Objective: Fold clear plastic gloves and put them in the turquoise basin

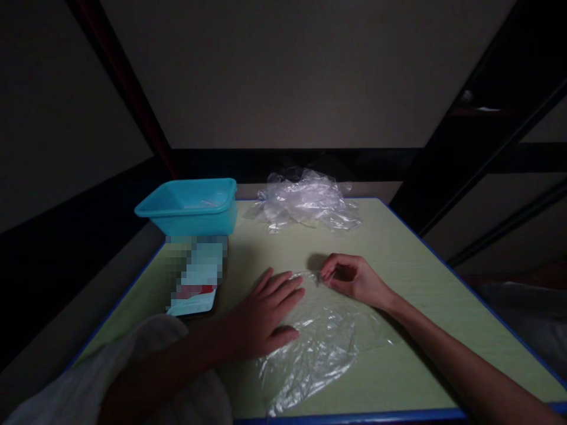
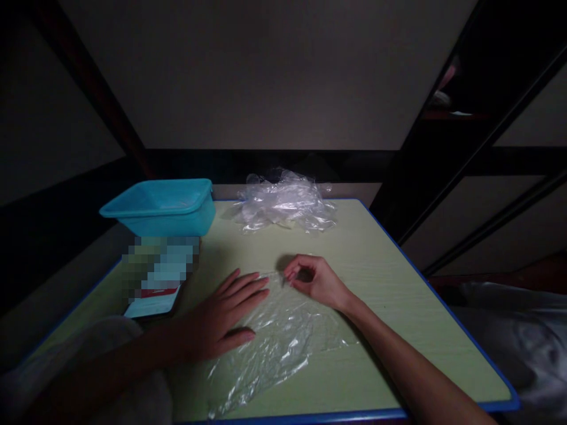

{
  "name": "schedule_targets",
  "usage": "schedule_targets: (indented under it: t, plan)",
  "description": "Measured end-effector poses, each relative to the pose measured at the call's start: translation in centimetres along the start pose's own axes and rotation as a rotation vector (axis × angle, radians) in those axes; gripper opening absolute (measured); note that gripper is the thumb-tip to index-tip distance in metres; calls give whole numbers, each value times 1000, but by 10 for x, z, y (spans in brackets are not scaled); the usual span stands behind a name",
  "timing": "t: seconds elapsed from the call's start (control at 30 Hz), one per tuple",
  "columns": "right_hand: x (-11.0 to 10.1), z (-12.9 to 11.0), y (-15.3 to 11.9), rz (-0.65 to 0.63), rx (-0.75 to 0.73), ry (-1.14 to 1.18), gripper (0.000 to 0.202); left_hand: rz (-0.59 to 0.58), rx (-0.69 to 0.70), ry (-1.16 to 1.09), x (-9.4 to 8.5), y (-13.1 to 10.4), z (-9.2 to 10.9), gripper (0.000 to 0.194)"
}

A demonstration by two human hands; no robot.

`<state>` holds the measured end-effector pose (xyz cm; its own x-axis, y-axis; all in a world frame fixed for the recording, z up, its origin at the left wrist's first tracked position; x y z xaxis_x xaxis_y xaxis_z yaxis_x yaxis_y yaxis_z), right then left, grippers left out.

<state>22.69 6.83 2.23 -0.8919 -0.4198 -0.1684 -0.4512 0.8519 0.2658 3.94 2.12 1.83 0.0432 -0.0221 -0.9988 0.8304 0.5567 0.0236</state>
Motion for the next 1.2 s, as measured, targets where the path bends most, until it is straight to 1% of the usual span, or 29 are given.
schedule_targets:
  t: [0.13,0.23,0.37,0.53,0.6,0.73,0.83,0.93,1.0,1.1,1.2]
  plan:
    - [10,-4,-2,-152,43,-38,9,15,-5,-9,0,-1,0,57]
    - [13,-6,-3,-263,67,-111,11,16,-7,-16,-1,-1,0,58]
    - [11,-9,-3,-310,34,-186,10,22,3,-21,0,-1,0,58]
    - [8,-15,-2,-365,-9,-253,13,59,-10,-9,0,-1,-2,59]
    - [6,-17,-2,-382,-2,-271,13,79,-13,-12,-1,-1,-2,60]
    - [1,-18,-4,-410,90,-305,8,111,-34,-37,-6,0,1,55]
    - [-2,-21,-4,-382,107,-337,9,107,-57,-60,-7,0,1,54]
    - [-2,-27,-1,-285,29,-360,10,87,-43,-56,-6,0,1,56]
    - [0,-30,1,-258,-46,-384,8,78,-28,-53,-4,1,1,56]
    - [5,-29,3,-301,-133,-437,12,93,-21,-67,-4,1,0,53]
    - [8,-24,3,-341,-146,-469,17,124,-25,-88,-6,0,0,51]
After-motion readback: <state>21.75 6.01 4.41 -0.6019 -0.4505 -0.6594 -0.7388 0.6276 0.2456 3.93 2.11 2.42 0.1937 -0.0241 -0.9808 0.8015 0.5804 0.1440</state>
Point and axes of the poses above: each hand's wrist, its own y-axis towards the middle knuckle, its own x-axis out of the palm, z = x × y, the point moved 4 cm from there along y, towards the middle knuckle, and after that the axes turned 10 degrees about y, right-handed, at the moved point
